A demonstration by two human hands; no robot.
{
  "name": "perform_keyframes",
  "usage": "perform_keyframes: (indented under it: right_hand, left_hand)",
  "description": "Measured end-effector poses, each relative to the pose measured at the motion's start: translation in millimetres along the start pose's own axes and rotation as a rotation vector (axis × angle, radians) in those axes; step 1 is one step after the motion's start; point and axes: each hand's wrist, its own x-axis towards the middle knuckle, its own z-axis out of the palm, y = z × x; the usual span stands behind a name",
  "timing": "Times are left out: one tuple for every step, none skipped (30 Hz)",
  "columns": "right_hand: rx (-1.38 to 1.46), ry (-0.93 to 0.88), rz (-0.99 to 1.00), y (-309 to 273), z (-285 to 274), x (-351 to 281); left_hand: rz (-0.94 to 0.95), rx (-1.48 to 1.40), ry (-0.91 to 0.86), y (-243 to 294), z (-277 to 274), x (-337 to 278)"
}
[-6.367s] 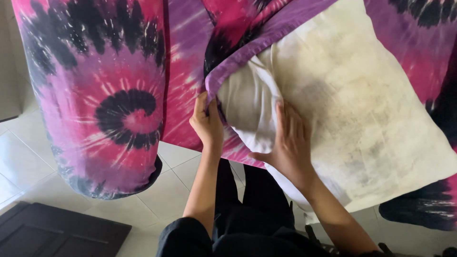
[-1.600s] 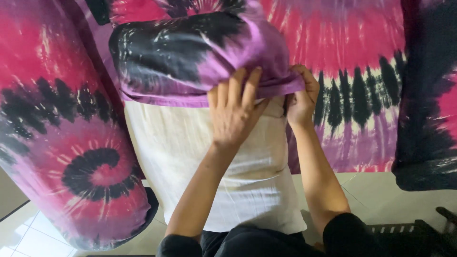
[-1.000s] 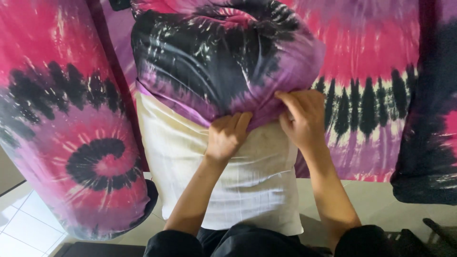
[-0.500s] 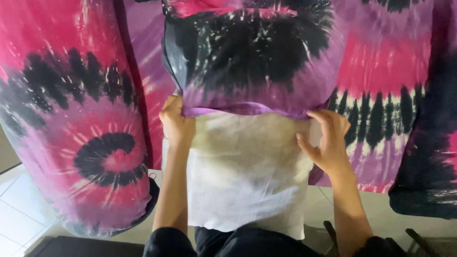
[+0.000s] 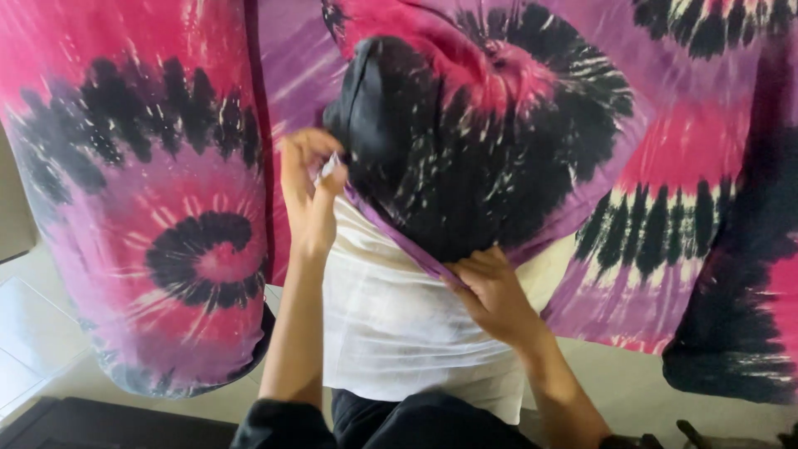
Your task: The person inserts a white pillow into a pink, purple, and black tie-dye pillowcase. They align the corners, push the pillow inside, and smooth the fabric to fit the case properly.
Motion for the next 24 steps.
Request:
perform_keyframes:
  right_hand:
    - [-0.126,-0.063,-0.025,-6,-8,2]
    - [-0.257,-0.128,-0.059,-10,-18,10]
    - [-0.259,-0.130,-0.063,-17,-22,15]
    - [-0.328,-0.136,-0.105,-22,-27,22]
    - [-0.396,-0.142,-0.147,-27,-32,29]
    - [-0.399,-0.144,-0.142,-30,-37,40]
    - [-0.262,-0.061,-0.139,-32,-41,50]
    - [-0.121,0.022,-0.132,-34,-46,61]
    - [-0.120,0.021,-0.122,-31,-44,79]
    - [-0.172,0.235,-0.085,-28,-41,97]
    - [-0.226,0.448,-0.050,-25,-38,114]
    - [-0.225,0.454,-0.053,-22,-33,128]
    - [-0.218,0.516,-0.075,-19,-29,142]
    - [-0.207,0.576,-0.094,-17,-24,156]
    - [-0.200,0.581,-0.095,-24,-20,160]
    - [-0.247,0.528,-0.116,-31,-17,162]
    - [-0.293,0.474,-0.137,-37,-13,164]
    - [-0.296,0.469,-0.130,-43,-9,163]
    - [-0.252,0.440,-0.135,-49,-6,161]
    - [-0.207,0.417,-0.144,-55,-3,163]
    - [-0.209,0.417,-0.141,-47,-7,159]
    - [-0.239,0.481,-0.130,-39,-11,156]
    - [-0.269,0.546,-0.119,-32,-16,154]
    - [-0.263,0.541,-0.119,-24,-19,153]
  left_hand:
    - [0.103,0.049,0.093,0,6,13]
    - [0.215,0.097,0.190,2,12,30]
    - [0.217,0.096,0.195,8,23,39]
    - [0.158,0.130,0.250,14,34,50]
    - [0.098,0.164,0.305,21,46,61]
    - [0.094,0.160,0.302,18,47,58]
    - [0.067,0.094,0.313,15,48,57]
    - [0.035,0.031,0.322,13,50,55]
    - [0.026,0.030,0.317,4,49,54]
    - [-0.006,-0.164,0.269,-5,48,52]
    - [-0.038,-0.358,0.220,-13,46,49]
    - [-0.032,-0.355,0.216,-17,44,46]
    - [-0.110,-0.429,0.238,-20,41,44]
    - [-0.191,-0.497,0.261,-22,37,41]
    - [-0.188,-0.490,0.259,-27,34,42]
    - [-0.220,-0.537,0.267,-34,31,40]
    - [-0.252,-0.584,0.275,-41,29,37]
    - [-0.260,-0.588,0.276,-38,29,38]
    - [-0.292,-0.588,0.251,-35,30,38]
    - [-0.318,-0.587,0.224,-31,29,41]
    - [-0.320,-0.588,0.222,-32,28,39]
    - [-0.324,-0.653,0.161,-32,26,38]
    - [-0.327,-0.716,0.098,-31,23,37]
    - [-0.330,-0.713,0.105,-37,19,30]
